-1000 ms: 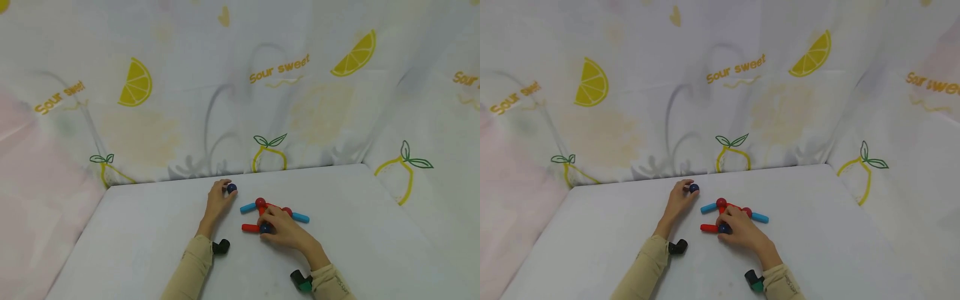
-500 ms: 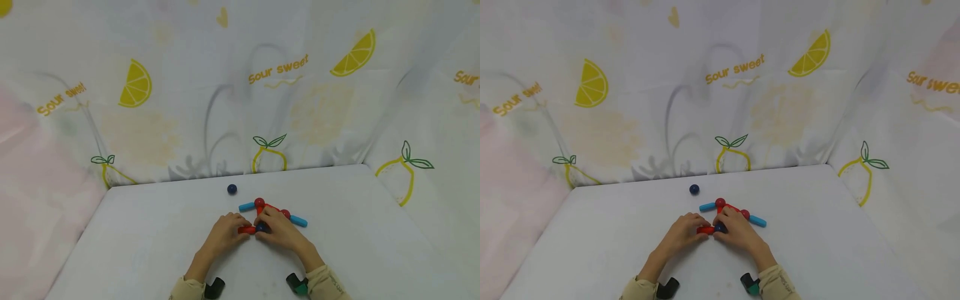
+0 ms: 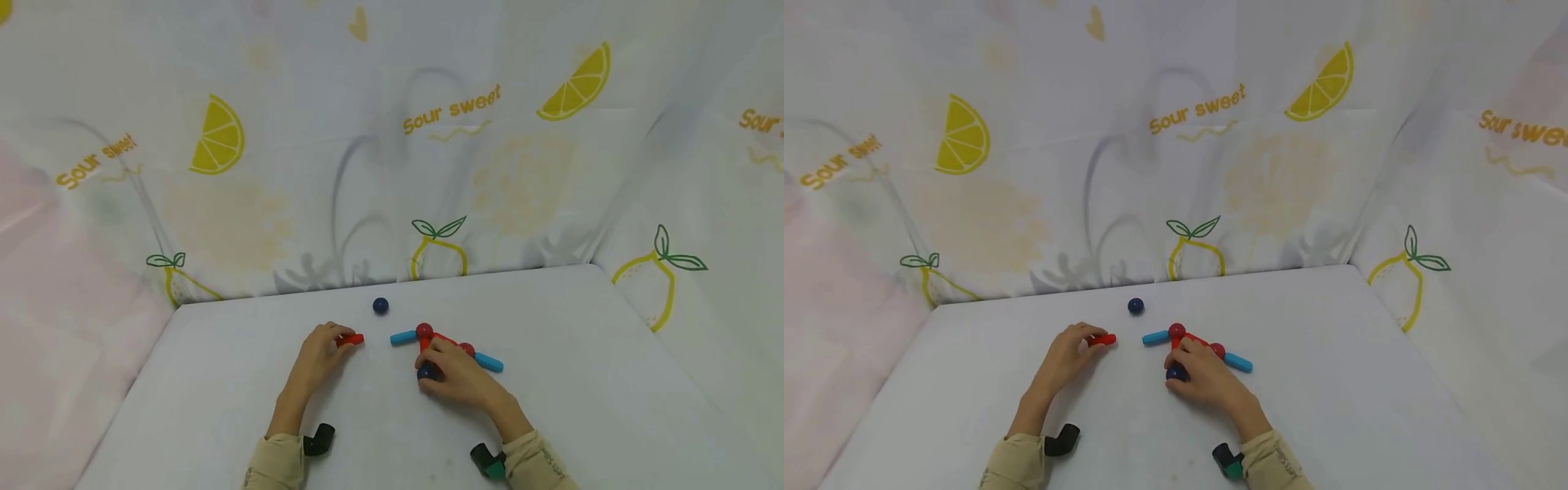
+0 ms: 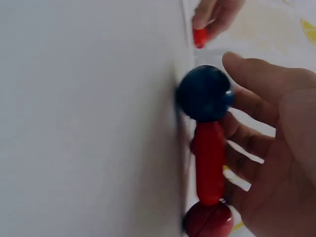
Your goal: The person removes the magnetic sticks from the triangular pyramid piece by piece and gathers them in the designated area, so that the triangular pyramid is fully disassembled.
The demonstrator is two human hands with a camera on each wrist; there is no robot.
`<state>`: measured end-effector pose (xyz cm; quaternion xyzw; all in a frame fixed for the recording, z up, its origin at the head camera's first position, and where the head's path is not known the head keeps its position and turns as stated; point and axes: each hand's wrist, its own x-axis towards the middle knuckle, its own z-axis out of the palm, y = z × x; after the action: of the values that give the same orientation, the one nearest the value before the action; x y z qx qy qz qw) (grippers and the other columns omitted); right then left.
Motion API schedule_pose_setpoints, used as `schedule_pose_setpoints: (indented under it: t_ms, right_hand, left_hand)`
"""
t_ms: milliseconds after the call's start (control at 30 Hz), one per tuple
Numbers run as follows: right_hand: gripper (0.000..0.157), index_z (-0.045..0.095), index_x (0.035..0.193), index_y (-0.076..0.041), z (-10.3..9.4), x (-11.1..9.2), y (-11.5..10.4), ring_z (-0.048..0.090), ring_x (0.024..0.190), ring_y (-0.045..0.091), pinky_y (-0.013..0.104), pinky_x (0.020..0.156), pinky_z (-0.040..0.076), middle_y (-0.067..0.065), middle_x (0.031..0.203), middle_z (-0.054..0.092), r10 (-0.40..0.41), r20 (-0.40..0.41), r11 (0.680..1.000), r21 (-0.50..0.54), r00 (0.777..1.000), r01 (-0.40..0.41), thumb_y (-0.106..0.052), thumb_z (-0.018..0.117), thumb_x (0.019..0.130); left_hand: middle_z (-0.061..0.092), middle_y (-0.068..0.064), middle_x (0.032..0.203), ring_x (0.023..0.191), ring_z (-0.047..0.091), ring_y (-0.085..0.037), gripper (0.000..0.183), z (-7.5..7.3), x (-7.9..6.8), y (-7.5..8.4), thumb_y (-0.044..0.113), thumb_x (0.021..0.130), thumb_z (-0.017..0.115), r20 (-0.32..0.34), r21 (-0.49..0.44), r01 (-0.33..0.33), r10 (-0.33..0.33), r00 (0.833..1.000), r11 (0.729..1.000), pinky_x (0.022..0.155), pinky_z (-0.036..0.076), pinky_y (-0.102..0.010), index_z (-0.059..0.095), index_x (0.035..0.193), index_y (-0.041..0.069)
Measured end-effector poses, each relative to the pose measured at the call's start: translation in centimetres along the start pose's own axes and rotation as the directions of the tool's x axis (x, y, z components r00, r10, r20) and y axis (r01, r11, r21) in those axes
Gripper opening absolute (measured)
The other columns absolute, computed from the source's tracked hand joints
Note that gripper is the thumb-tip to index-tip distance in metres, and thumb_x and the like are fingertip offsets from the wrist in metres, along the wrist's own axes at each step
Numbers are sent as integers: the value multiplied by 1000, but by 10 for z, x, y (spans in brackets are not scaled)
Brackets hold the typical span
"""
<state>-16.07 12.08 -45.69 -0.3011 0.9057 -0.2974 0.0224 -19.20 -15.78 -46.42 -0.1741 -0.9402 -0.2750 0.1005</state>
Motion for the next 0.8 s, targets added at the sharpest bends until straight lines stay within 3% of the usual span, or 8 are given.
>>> schedule_pose_setpoints:
  t_ms: [67, 200, 300, 400, 500, 567, 667, 800]
  right_hand:
    - [15, 64, 99, -20, -2, 2, 0, 45, 81, 5, 18, 69, 42, -8, 89, 49, -3, 8, 1000, 16, 1000, 3, -28, 68, 87]
    - [12, 63, 100, -19, -6, 13, 1, 48, 81, 6, 22, 72, 43, -8, 88, 53, 31, -89, 999, 25, 996, -29, -26, 63, 91]
    - [29, 60, 118, -12, -5, 22, 4, 55, 93, 15, 34, 82, 48, 2, 102, 59, 123, -194, 992, 40, 973, -117, -22, 63, 91]
    - [42, 55, 130, -11, -2, 26, 11, 57, 101, 22, 43, 88, 50, 9, 116, 58, 231, -226, 973, 48, 946, -226, -21, 63, 90]
    - [36, 58, 125, -12, 2, 26, 13, 60, 92, 19, 41, 80, 53, 6, 112, 60, 276, -204, 961, 43, 939, -273, -21, 63, 90]
    - [30, 61, 119, -14, 4, 27, 11, 59, 85, 16, 38, 75, 52, 3, 107, 60, 268, -198, 963, 45, 943, -265, -20, 64, 90]
    - [25, 62, 114, -14, 6, 28, 7, 57, 79, 13, 34, 70, 51, 2, 102, 61, 238, -190, 971, 44, 953, -234, -19, 64, 90]
    - [23, 63, 112, -16, 9, 29, 4, 56, 78, 10, 31, 70, 50, -1, 99, 61, 212, -179, 977, 35, 961, -209, -19, 65, 89]
  left_hand:
    - [68, -7, 96, 87, 59, -24, 21, 1, 2, -8, 8, 77, 76, -70, 17, 36, -35, 997, 999, 77, 47, -41, 72, 98, 8]
    - [67, -9, 98, 88, 59, -29, 21, 5, 8, -16, 8, 77, 76, -98, 31, 32, -29, 995, 999, 77, 46, -46, 72, 99, 8]
    - [66, -8, 99, 92, 58, -30, 25, 9, 11, -13, 7, 76, 77, -132, 55, 27, -19, 991, 998, 79, 45, -48, 71, 100, 11]
    - [64, -7, 101, 92, 58, -29, 29, 15, 12, 4, 7, 75, 78, -170, 62, -30, 40, 985, 998, 78, 43, -47, 69, 102, 13]
    - [64, -5, 104, 93, 57, -25, 31, 26, 13, 31, 14, 77, 78, -132, 44, -92, 97, 987, 995, 80, 45, -42, 68, 106, 13]
    - [65, -4, 104, 91, 58, -22, 31, 32, 13, 48, 19, 79, 77, -55, 38, -109, 111, 992, 993, 79, 48, -38, 68, 108, 12]
    - [66, -2, 98, 88, 59, -18, 24, 38, 11, 65, 20, 81, 74, 52, 52, -87, 84, 995, 995, 77, 50, -33, 68, 103, 12]
    - [67, -1, 90, 81, 60, -15, 15, 38, 9, 73, 16, 82, 73, 66, 42, -17, 14, 998, 999, 73, 51, -30, 68, 95, 12]
